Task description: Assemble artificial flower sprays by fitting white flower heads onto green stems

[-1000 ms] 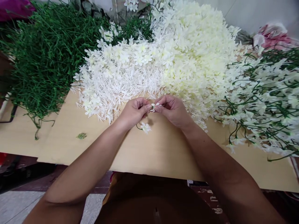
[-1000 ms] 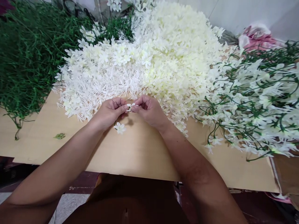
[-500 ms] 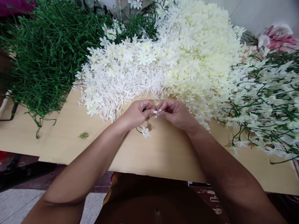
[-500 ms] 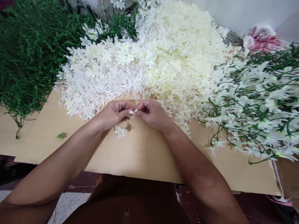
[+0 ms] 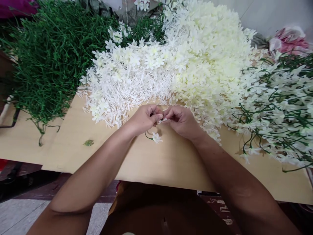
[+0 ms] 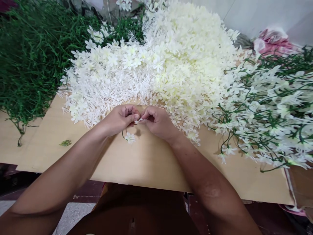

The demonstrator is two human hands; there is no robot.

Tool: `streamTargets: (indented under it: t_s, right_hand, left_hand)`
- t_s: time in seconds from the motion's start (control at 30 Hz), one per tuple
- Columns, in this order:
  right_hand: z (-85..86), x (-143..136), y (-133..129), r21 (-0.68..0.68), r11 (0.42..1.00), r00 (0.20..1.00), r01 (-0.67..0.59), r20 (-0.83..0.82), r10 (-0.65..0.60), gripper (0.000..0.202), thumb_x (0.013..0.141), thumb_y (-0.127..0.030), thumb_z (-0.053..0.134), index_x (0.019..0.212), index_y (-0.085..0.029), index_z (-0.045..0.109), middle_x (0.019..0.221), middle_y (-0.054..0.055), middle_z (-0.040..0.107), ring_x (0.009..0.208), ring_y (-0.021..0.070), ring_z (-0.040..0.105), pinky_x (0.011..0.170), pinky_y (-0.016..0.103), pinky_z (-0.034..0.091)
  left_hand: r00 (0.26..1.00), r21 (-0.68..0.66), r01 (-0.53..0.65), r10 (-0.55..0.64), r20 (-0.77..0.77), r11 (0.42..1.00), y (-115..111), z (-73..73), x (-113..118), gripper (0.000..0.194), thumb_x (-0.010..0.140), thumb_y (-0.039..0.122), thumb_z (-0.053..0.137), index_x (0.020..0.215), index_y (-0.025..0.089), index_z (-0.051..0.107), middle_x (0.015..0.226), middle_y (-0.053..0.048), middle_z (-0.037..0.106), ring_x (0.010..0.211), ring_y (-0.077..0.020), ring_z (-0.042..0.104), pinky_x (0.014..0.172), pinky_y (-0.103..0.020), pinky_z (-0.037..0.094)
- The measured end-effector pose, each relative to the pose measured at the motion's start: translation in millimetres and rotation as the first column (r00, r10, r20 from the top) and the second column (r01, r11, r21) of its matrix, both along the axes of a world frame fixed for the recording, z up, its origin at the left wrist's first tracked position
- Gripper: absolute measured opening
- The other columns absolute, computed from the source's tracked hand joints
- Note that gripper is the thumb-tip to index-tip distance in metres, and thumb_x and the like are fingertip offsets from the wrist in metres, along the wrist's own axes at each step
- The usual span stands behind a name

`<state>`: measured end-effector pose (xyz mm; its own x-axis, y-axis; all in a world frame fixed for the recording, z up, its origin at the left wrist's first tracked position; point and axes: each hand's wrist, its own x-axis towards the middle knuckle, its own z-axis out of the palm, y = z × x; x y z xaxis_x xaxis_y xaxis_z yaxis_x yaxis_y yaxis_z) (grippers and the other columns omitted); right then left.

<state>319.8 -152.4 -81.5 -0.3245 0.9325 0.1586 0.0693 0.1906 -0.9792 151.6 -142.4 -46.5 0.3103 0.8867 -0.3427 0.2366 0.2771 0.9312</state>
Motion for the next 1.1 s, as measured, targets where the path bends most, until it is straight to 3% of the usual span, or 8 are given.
streamTargets:
  t_s: [0.2, 0.43, 0.63, 0.8, 0.97, 1.1]
  right_hand:
    - [-0.2, -3, 1, -0.116, 0.985, 0.99, 0.127, -0.052, -0.134, 0.021, 0.068, -0.029, 0.079, 0.071, -0.018, 0.062, 0.067, -0.002, 0.062, 0.062, 0.0107, 0.055, 0.061, 0.027, 0.045]
    - [-0.5, -4, 1, -0.163, 0.975, 0.978, 0.153, -0.119, -0.173, 0.03, 0.061, -0.035, 0.087, 0.07, -0.019, 0.064, 0.067, -0.003, 0.063, 0.064, 0.0106, 0.056, 0.063, 0.027, 0.045]
    - [4.2, -4, 1, -0.225, 0.965, 0.976, 0.138, -0.137, -0.171, 0.035, 0.057, -0.04, 0.089, 0.068, -0.019, 0.063, 0.064, -0.003, 0.063, 0.06, 0.0108, 0.056, 0.06, 0.027, 0.046]
    - [6.8, -2, 0, -0.244, 0.967, 0.981, 0.068, -0.16, -0.109, 0.035, 0.061, -0.041, 0.088, 0.072, -0.02, 0.063, 0.065, -0.003, 0.065, 0.063, 0.0128, 0.061, 0.067, 0.03, 0.051]
    - [8.7, 1, 1, -0.254, 0.967, 0.988, 0.026, -0.139, -0.063, 0.036, 0.059, -0.042, 0.089, 0.071, -0.019, 0.064, 0.068, -0.002, 0.066, 0.064, 0.0131, 0.062, 0.068, 0.03, 0.051]
    - [7.6, 2, 2, -0.246, 0.969, 0.994, 0.013, -0.105, -0.04, 0.04, 0.058, -0.047, 0.088, 0.068, -0.019, 0.061, 0.07, -0.001, 0.065, 0.065, 0.0125, 0.059, 0.067, 0.03, 0.049]
  left_hand:
    - [0.988, -0.024, -0.116, 0.118, 0.098, 0.993, 1, 0.4, 0, 0.015, 0.077, 0.011, 0.066, 0.067, 0.013, 0.055, 0.056, 0.004, 0.056, 0.05, -0.0055, 0.051, 0.054, -0.02, 0.042]
    - [0.983, -0.002, -0.16, 0.16, 0.089, 0.987, 0, -4.2, 3, 0.017, 0.074, 0.015, 0.071, 0.069, 0.014, 0.055, 0.059, 0.005, 0.056, 0.048, -0.0048, 0.05, 0.052, -0.019, 0.043]
    - [1.0, 0.066, -0.009, 0.011, -0.02, 0.998, 0, -4.0, -2, 0.022, 0.086, 0.025, 0.059, 0.068, 0.017, 0.052, 0.055, 0.005, 0.049, 0.049, -0.0072, 0.047, 0.051, -0.021, 0.041]
    - [0.985, 0.187, 0.146, -0.125, -0.119, 0.972, 0, -2.0, -8, 0.031, 0.089, 0.035, 0.056, 0.064, 0.017, 0.051, 0.055, 0.006, 0.042, 0.052, -0.0075, 0.039, 0.053, -0.021, 0.033]
    - [0.987, 0.143, 0.159, -0.152, -0.058, 0.977, -2, 0.4, -5, 0.031, 0.091, 0.031, 0.052, 0.064, 0.017, 0.049, 0.057, 0.005, 0.043, 0.05, -0.0072, 0.038, 0.052, -0.021, 0.031]
    - [0.987, 0.082, 0.163, -0.162, -0.011, 0.983, -3, 3.3, -4, 0.032, 0.089, 0.026, 0.054, 0.06, 0.018, 0.045, 0.052, 0.007, 0.036, 0.047, -0.0067, 0.032, 0.051, -0.021, 0.029]
